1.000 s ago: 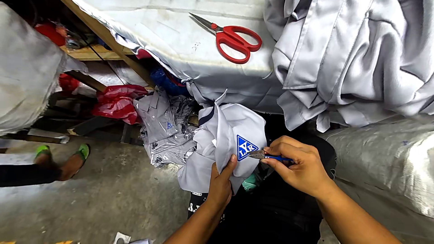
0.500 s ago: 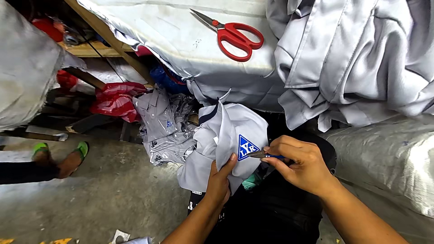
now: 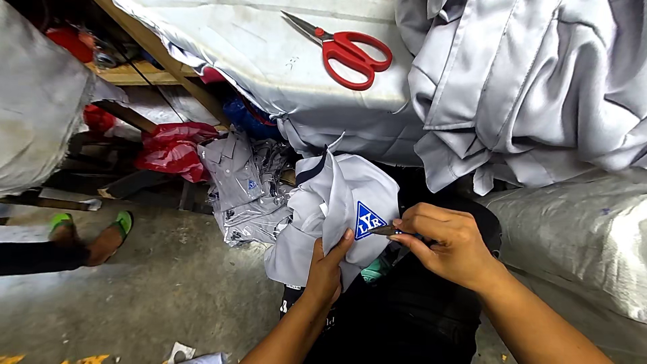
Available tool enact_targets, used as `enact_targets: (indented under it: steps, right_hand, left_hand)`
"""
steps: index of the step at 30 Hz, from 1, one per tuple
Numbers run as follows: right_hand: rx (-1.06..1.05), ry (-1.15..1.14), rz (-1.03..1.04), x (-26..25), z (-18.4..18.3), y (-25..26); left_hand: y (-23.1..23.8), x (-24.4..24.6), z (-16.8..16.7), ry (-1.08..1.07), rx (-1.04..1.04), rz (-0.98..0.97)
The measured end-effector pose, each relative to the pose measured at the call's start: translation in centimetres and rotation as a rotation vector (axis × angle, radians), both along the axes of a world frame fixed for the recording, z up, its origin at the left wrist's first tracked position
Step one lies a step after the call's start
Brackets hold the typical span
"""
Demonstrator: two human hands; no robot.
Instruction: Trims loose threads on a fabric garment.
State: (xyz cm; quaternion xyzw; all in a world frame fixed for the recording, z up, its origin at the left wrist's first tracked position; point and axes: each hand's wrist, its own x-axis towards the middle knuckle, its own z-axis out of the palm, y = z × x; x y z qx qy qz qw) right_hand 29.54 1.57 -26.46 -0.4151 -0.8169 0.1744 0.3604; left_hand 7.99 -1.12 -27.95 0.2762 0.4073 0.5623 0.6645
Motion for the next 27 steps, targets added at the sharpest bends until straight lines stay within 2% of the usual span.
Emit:
enact_targets:
  steps: [5,10,27]
  right_hand:
    - [-0.039,0.045,-0.02,0.0,-0.4,0.0]
    - [-0.06,0.154,-0.126,-0.6,-0.7,-0.7]
    - [-0.012,0.061,-0.187,-0.7,-0.9,-1.1]
  left_hand:
    - [-0.1,0.2,0.2,0.029,-0.025,0.011]
    - [0.0,0.7,0.2,0.068,-0.015,0.043]
    - [-0.1,1.2,0.1,0.11,0.009,0.036]
